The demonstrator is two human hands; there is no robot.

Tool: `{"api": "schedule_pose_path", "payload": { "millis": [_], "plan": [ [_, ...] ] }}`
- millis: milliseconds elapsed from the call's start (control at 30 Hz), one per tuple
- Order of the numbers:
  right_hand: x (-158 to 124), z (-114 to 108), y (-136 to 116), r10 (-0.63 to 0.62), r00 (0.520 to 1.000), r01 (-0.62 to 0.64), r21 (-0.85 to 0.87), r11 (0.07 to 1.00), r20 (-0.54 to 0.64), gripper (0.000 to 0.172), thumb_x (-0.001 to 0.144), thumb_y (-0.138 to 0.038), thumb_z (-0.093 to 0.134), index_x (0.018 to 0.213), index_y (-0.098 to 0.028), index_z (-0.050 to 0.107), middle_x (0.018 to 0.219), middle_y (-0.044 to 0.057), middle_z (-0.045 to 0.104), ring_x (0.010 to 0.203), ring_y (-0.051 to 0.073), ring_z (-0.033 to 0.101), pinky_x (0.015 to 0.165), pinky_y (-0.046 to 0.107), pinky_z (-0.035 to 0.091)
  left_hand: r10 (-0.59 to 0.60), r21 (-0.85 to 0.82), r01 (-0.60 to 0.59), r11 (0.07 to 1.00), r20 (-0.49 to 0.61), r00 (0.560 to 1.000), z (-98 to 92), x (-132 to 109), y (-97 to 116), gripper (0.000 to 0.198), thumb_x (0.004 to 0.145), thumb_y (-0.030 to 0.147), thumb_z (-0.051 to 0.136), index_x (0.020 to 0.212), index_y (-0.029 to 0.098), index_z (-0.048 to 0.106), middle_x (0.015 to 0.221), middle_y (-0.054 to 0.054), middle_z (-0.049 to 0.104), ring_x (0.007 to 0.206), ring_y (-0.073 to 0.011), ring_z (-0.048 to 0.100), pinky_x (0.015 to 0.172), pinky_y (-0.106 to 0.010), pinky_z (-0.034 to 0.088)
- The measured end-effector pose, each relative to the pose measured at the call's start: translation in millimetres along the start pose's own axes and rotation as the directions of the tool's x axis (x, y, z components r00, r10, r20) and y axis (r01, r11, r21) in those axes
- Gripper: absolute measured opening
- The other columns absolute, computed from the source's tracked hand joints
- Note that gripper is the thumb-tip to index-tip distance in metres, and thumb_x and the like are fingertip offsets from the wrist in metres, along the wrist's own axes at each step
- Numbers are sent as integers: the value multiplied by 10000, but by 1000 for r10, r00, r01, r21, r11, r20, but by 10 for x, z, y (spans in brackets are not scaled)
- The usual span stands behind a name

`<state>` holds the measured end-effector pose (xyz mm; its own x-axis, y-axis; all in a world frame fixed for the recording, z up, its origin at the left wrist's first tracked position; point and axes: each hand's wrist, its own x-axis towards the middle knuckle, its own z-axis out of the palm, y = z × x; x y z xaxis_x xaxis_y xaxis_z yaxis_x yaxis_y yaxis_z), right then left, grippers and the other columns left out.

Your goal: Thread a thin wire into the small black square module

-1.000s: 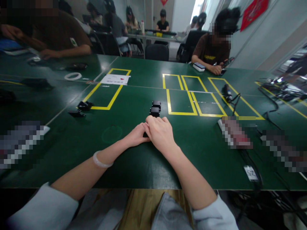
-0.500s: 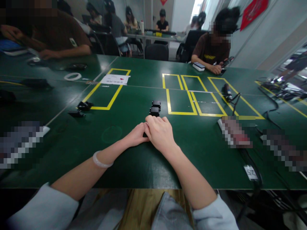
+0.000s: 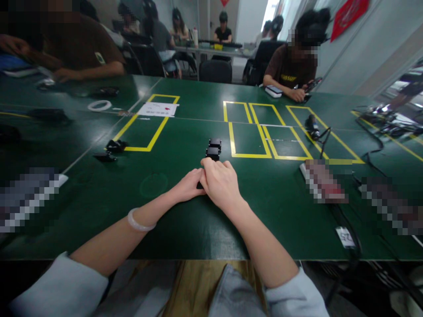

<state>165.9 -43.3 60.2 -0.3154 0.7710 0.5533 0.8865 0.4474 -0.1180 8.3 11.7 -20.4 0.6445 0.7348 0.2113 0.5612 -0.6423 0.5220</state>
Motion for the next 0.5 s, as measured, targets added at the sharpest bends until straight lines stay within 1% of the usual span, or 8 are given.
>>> {"api": "schedule_pose_path", "payload": {
  "millis": [100, 167, 300, 400, 500],
  "plan": [
    [8, -13, -1, -15, 1000, 15, -20, 1000, -9, 233, 981, -306, 375, 888, -190, 554, 703, 9, 628, 663, 152, 566, 712, 293, 315, 5, -14, -5, 1000, -5, 1000, -6, -4, 2, 389, 787, 452, 685, 1043, 184, 569, 1037, -73, 602, 960, -270, 560, 846, -407, 452],
    [10, -10, 5, -22, 1000, 21, -30, 999, -19, 258, 988, -290, 350, 858, -193, 550, 682, 6, 622, 642, 149, 559, 695, 294, 309, 9, -20, -9, 1000, -3, 1000, -11, -7, 6, 404, 781, 439, 695, 1078, 194, 571, 1064, -70, 603, 973, -273, 558, 852, -410, 449],
    [-1, 12, 19, -15, 999, 15, -11, 1000, -41, 207, 956, -195, 350, 945, -176, 556, 746, 17, 653, 670, 149, 580, 706, 295, 313, 8, -20, -8, 1000, 3, 1000, -18, -6, 15, 412, 778, 420, 703, 1108, 211, 574, 1048, -55, 600, 950, -264, 551, 832, -397, 447],
    [-10, 19, 18, -11, 999, 11, 3, 1000, -43, 186, 929, -186, 381, 1000, -164, 552, 792, 26, 665, 696, 156, 587, 723, 300, 320, -5, -6, 5, 1000, 3, 1000, -22, -3, 23, 398, 776, 422, 705, 1082, 203, 575, 1015, -54, 597, 930, -260, 549, 823, -390, 445],
    [-10, 7, 10, -13, 999, 13, 1, 1000, -40, 173, 915, -192, 405, 1000, -164, 554, 782, 22, 653, 698, 162, 577, 721, 301, 320, -12, 8, 12, 1000, 8, 1000, -24, -1, 29, 386, 778, 429, 701, 1055, 194, 570, 996, -57, 597, 910, -259, 553, 802, -384, 447]
  ]
}}
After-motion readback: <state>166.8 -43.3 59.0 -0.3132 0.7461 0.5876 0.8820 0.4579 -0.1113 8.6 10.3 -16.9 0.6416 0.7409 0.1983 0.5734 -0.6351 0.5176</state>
